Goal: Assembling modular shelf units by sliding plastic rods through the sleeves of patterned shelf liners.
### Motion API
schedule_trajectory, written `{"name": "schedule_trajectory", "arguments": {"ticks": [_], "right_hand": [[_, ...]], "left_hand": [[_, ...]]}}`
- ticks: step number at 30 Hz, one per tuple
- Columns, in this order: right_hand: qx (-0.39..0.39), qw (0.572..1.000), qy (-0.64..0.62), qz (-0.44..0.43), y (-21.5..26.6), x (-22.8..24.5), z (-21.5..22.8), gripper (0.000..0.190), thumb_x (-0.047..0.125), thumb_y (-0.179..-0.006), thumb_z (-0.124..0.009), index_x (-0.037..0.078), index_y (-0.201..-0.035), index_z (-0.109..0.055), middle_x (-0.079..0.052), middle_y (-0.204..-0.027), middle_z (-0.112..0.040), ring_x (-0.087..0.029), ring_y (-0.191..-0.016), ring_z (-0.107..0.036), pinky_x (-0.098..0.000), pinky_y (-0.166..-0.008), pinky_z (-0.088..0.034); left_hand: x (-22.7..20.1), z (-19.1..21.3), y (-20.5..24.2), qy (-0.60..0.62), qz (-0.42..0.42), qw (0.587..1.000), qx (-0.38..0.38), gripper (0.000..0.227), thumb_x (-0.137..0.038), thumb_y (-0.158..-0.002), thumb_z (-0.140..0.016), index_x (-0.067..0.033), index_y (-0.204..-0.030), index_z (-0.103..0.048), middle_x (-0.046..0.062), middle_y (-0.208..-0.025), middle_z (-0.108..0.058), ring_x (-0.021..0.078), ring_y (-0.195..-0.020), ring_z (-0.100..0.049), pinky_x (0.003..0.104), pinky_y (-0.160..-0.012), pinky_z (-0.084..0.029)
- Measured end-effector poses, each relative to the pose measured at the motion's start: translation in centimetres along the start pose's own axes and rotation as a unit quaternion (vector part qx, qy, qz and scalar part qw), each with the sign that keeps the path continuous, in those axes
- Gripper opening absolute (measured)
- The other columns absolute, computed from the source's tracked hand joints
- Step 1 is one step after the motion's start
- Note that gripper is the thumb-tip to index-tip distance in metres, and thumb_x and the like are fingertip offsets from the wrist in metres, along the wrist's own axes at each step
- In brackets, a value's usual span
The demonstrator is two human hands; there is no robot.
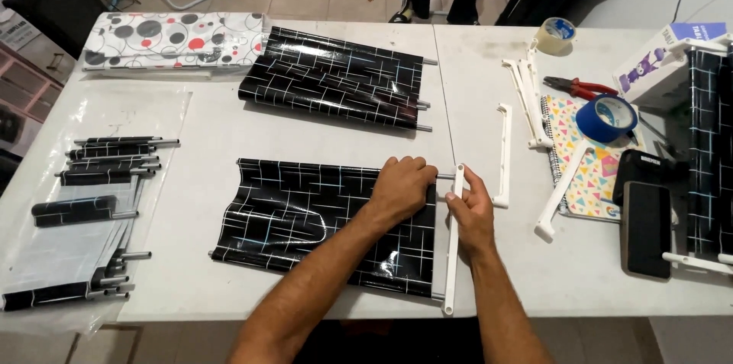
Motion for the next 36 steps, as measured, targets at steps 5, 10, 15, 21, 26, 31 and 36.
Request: {"name": "schedule_trajectory", "arguments": {"ticks": [5, 10, 15, 21, 26, 31, 36], "right_hand": [[-0.006, 1.000, -0.005, 0.007, 0.4, 1.0, -0.1, 0.064, 0.008, -0.090, -0.061, 0.005, -0.151, -0.043, -0.003, -0.065, -0.054, -0.010, -0.047, -0.049, -0.0217, -0.038, -0.039], [-0.005, 1.000, -0.001, 0.007, 0.0, 0.4, 0.2, 0.064, 0.011, -0.089, -0.062, 0.006, -0.150, -0.045, -0.003, -0.063, -0.056, -0.009, -0.046, -0.050, -0.0212, -0.038, -0.039], [0.003, 1.000, -0.009, 0.012, 0.0, 0.8, -0.4, 0.065, 0.012, -0.088, -0.063, 0.005, -0.150, -0.045, -0.002, -0.062, -0.055, -0.010, -0.044, -0.050, -0.0214, -0.039, -0.041], [0.002, 1.000, -0.017, 0.014, 0.4, 1.3, -0.5, 0.064, 0.010, -0.089, -0.063, 0.006, -0.151, -0.045, -0.003, -0.059, -0.055, -0.010, -0.043, -0.049, -0.0214, -0.037, -0.040], [0.010, 1.000, -0.002, 0.015, 0.4, 1.0, -0.4, 0.062, 0.010, -0.091, -0.063, 0.004, -0.150, -0.046, -0.003, -0.060, -0.055, -0.009, -0.044, -0.048, -0.0215, -0.037, -0.039], [0.037, 0.999, -0.017, 0.018, -0.2, -1.7, -0.1, 0.062, 0.005, -0.091, -0.064, 0.001, -0.150, -0.047, -0.009, -0.064, -0.061, -0.011, -0.047, -0.053, -0.0227, -0.039, -0.042], [0.033, 0.998, -0.047, 0.031, -0.6, -2.9, 1.2, 0.064, 0.004, -0.091, -0.064, 0.001, -0.152, -0.045, -0.009, -0.069, -0.065, -0.009, -0.051, -0.055, -0.0204, -0.041, -0.044]], "left_hand": [[-0.3, 0.3, -0.1, 0.003, -0.001, 1.000, -0.002, 0.030, -0.022, -0.101, -0.043, -0.0234, -0.088, -0.069, -0.001, -0.073, -0.051, 0.0205, -0.069, -0.059, 0.036, -0.066, -0.043], [-0.8, 1.1, 0.1, -0.026, -0.010, 0.999, -0.024, 0.027, -0.019, -0.100, -0.043, -0.0225, -0.089, -0.068, -0.001, -0.074, -0.051, 0.0206, -0.068, -0.059, 0.036, -0.062, -0.043], [-1.2, 2.1, 0.0, -0.025, -0.017, 0.999, -0.044, 0.027, -0.015, -0.099, -0.043, -0.0207, -0.091, -0.068, 0.000, -0.074, -0.051, 0.0200, -0.065, -0.059, 0.034, -0.058, -0.045], [-1.2, 1.9, -0.6, 0.002, -0.022, 0.999, 0.026, 0.032, -0.015, -0.099, -0.040, -0.0201, -0.086, -0.069, 0.001, -0.072, -0.053, 0.0216, -0.068, -0.062, 0.034, -0.060, -0.050], [-1.2, 2.0, -0.8, 0.018, -0.041, 0.996, 0.080, 0.033, -0.013, -0.098, -0.039, -0.0175, -0.085, -0.069, 0.002, -0.071, -0.056, 0.0214, -0.069, -0.064, 0.034, -0.063, -0.052], [-2.1, 1.5, -1.0, -0.007, -0.074, 0.991, 0.108, 0.028, -0.014, -0.093, -0.043, -0.0174, -0.083, -0.069, 0.001, -0.073, -0.057, 0.0216, -0.073, -0.066, 0.035, -0.065, -0.055], [-3.2, 0.8, -2.0, -0.016, -0.067, 0.990, 0.124, 0.023, -0.018, -0.090, -0.047, -0.0164, -0.079, -0.067, 0.000, -0.072, -0.057, 0.0213, -0.073, -0.066, 0.035, -0.063, -0.055]]}}
Point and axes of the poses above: each hand's wrist, its own y-axis away from the middle knuckle, its own z-axis out of the back of the hand, x = y × z, the point moved 10 cm from there along -y, towards the middle knuckle
